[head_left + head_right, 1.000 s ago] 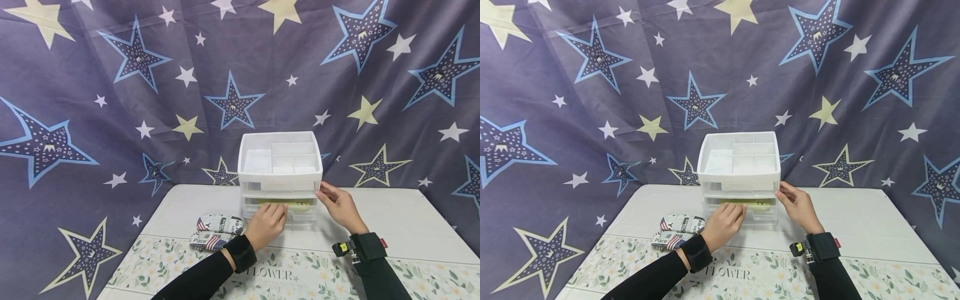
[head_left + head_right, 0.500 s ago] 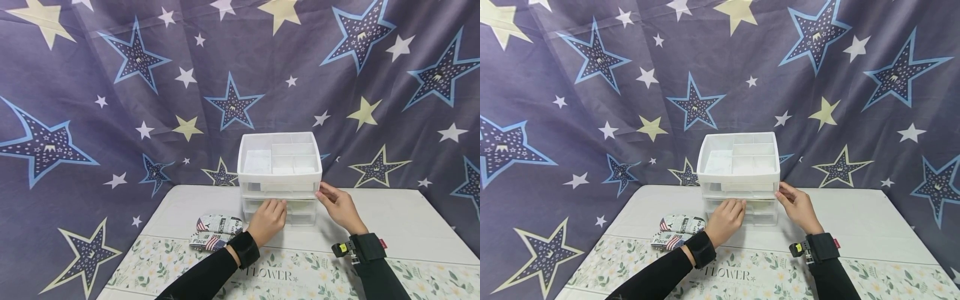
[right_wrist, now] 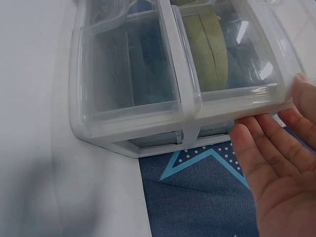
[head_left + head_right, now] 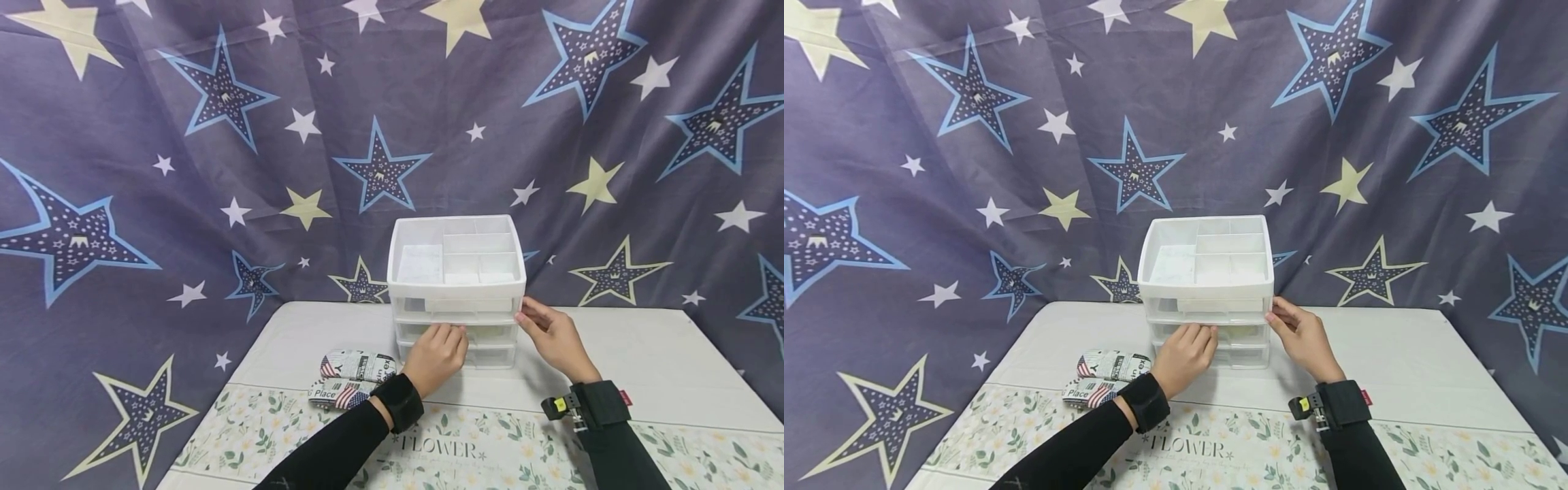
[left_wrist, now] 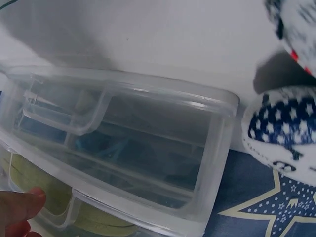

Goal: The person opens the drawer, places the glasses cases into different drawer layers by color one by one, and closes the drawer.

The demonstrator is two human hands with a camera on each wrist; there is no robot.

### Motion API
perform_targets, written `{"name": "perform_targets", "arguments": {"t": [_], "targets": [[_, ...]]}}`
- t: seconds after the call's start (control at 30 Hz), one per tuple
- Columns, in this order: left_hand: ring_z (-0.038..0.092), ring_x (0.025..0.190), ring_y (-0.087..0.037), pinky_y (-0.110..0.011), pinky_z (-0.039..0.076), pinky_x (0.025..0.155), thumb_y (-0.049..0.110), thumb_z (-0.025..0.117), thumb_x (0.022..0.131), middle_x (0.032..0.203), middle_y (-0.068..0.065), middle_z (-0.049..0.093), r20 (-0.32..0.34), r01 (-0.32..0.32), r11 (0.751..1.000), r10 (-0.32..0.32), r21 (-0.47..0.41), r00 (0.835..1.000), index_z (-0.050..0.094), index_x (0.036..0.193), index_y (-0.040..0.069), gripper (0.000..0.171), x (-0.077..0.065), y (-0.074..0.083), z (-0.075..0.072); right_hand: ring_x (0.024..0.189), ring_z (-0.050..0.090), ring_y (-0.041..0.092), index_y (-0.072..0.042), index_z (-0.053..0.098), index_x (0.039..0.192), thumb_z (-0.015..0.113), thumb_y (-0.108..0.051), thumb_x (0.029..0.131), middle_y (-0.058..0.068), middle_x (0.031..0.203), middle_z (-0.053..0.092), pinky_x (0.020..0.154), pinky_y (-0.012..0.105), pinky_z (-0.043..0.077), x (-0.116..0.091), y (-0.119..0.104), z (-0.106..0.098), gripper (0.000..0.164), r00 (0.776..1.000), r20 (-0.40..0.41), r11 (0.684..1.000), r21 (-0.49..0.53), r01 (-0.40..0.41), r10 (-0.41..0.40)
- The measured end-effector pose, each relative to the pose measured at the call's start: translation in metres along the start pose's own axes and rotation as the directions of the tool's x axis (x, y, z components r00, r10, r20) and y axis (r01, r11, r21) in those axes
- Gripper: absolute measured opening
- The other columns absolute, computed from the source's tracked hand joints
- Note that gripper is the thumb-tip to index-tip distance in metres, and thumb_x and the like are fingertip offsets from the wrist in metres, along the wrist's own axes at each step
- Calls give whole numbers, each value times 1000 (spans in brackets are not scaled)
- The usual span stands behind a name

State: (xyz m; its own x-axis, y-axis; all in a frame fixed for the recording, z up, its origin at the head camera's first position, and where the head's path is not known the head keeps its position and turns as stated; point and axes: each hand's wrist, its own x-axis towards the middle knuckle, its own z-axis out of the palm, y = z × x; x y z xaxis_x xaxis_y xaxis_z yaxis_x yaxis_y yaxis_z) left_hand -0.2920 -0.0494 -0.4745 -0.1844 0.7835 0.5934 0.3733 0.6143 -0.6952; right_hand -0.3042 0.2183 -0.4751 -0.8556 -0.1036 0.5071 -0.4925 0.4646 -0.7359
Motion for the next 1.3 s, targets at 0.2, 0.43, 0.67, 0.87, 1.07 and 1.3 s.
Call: {"name": "perform_targets", "arguments": {"t": [0.2,0.43,0.67,0.87,1.07,1.3], "targets": [[65,82,-18,-29,59,79,5,41,108,92,-4,69,0,19,1000,-19,-5,1000,73,96,8,34,-1,2,2,108,70,37,2,54,145,63,-22,105,23,122,70,84,5,47,-1,0,-1,49,1000,-2,1000,-10,2,-2],[62,78,-15,-25,56,70,1,48,98,86,0,68,90,61,996,-54,-68,994,76,90,12,31,0,14,-9,108,70,37,2,54,145,63,-21,105,24,122,70,84,4,46,-1,-4,-2,48,1000,-1,1000,-15,20,-20],[61,76,-14,-23,56,70,1,41,104,83,2,64,157,86,996,-86,5,984,76,92,15,40,0,32,-9,108,70,40,4,54,144,63,-22,105,25,123,69,84,4,48,-1,-4,-2,48,1000,-7,1000,-7,17,-17],[63,78,-14,-25,57,72,0,33,106,84,3,63,203,61,997,-68,39,977,74,92,16,46,-4,40,-1,108,70,37,3,55,144,63,-22,105,24,123,69,82,5,48,-1,-4,-1,48,1000,-9,1000,2,1,-1],[60,75,-14,-26,54,68,3,33,105,82,2,61,188,72,996,-80,45,979,69,91,16,40,-6,42,8,107,70,35,0,55,145,62,-23,105,20,121,72,82,7,49,0,-3,-1,47,1000,-6,1000,-18,6,-6],[55,72,-16,-28,47,64,3,21,108,81,1,56,107,82,995,-88,62,990,61,89,14,45,-8,40,17,108,71,35,1,55,145,63,-24,104,21,122,71,87,23,58,0,-2,-2,48,1000,0,1000,-10,0,0]]}}
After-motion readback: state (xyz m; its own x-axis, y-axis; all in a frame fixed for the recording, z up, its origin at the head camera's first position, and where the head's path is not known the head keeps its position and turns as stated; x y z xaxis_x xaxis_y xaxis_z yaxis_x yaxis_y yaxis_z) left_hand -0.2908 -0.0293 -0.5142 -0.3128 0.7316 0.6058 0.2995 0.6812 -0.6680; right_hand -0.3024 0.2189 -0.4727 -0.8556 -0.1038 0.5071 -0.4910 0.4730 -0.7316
